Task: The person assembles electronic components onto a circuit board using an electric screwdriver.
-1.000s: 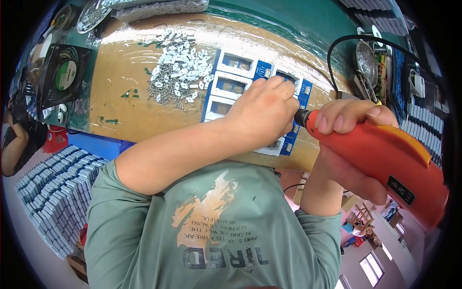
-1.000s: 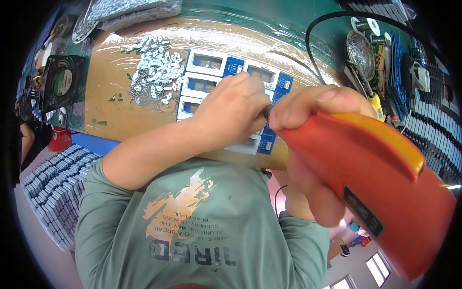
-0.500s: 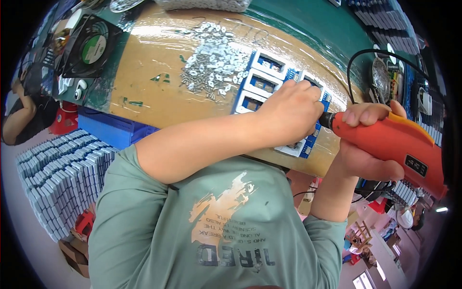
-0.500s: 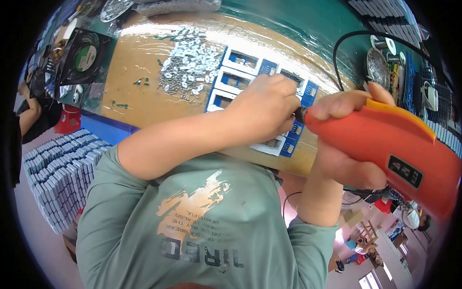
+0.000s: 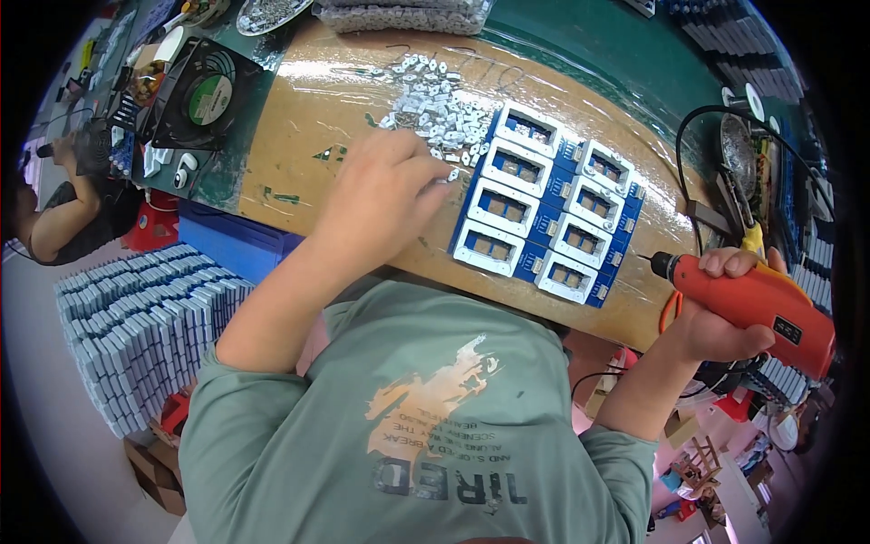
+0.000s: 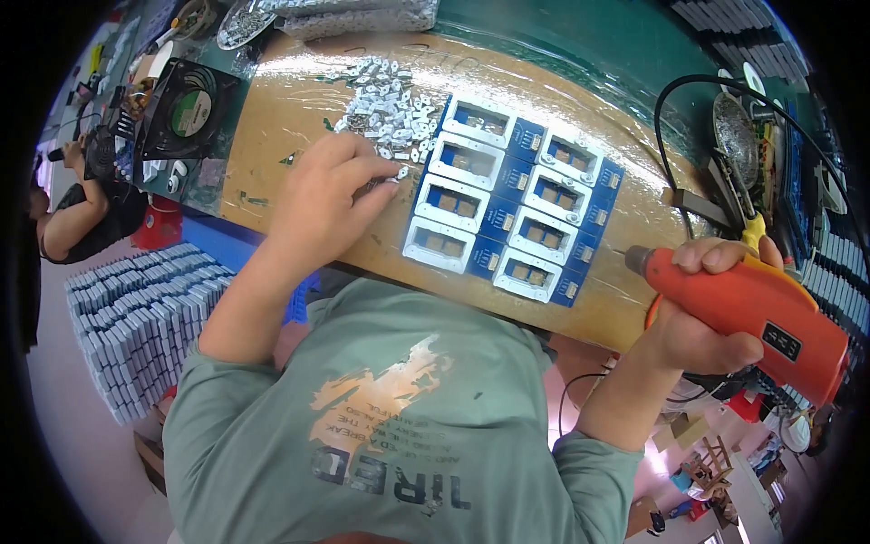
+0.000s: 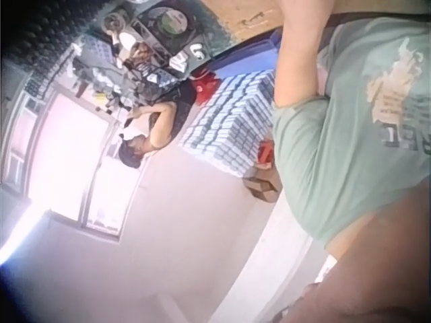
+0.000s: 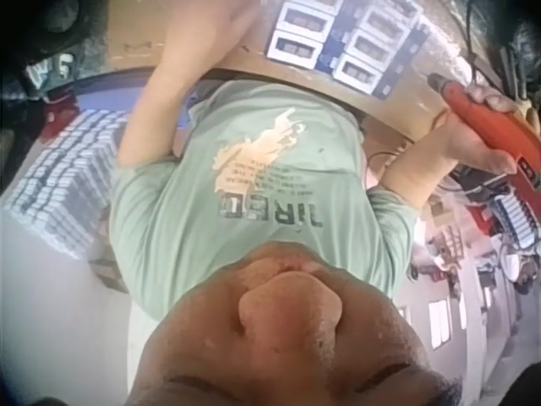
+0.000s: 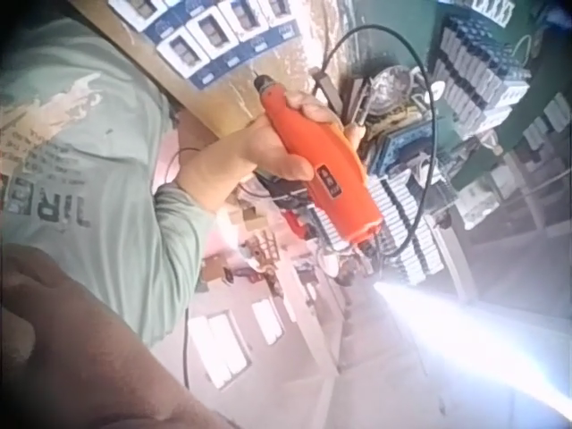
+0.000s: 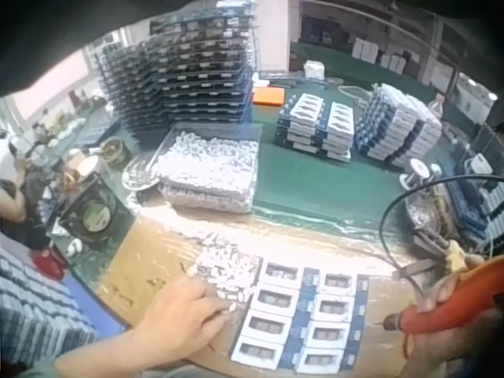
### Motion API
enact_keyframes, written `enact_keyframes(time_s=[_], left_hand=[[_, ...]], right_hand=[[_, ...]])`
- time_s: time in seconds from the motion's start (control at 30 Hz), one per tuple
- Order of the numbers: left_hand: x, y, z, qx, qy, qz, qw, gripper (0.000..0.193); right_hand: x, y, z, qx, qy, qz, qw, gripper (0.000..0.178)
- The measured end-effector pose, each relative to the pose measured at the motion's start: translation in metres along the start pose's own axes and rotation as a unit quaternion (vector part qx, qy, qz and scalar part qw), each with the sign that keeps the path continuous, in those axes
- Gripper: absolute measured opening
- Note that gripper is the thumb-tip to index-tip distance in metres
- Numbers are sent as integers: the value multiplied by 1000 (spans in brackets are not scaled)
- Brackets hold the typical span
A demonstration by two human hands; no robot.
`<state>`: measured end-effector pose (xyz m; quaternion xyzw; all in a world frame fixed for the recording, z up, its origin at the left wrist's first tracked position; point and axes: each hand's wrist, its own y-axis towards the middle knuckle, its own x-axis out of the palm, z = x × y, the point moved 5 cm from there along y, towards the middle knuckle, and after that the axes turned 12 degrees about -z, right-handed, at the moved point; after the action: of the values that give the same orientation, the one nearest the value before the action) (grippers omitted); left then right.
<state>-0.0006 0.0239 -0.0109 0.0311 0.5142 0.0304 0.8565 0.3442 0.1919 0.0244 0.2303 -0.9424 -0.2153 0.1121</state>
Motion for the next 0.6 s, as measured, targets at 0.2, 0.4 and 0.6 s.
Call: enact_keyframes(time_s=[0.2, 0.4, 0.6], left_hand=[[-2, -9, 2, 25, 4, -10, 1000, 13], [-3, -9, -2, 33, 8, -11, 999, 12], [-7, -11, 1, 27, -19, -27, 999, 13]], right_hand=[[4, 1, 1, -10, 1, 15, 1000, 108], [3, 1, 2, 20, -49, 28, 998, 104], [1, 3, 3, 31, -54, 62, 996, 111]])
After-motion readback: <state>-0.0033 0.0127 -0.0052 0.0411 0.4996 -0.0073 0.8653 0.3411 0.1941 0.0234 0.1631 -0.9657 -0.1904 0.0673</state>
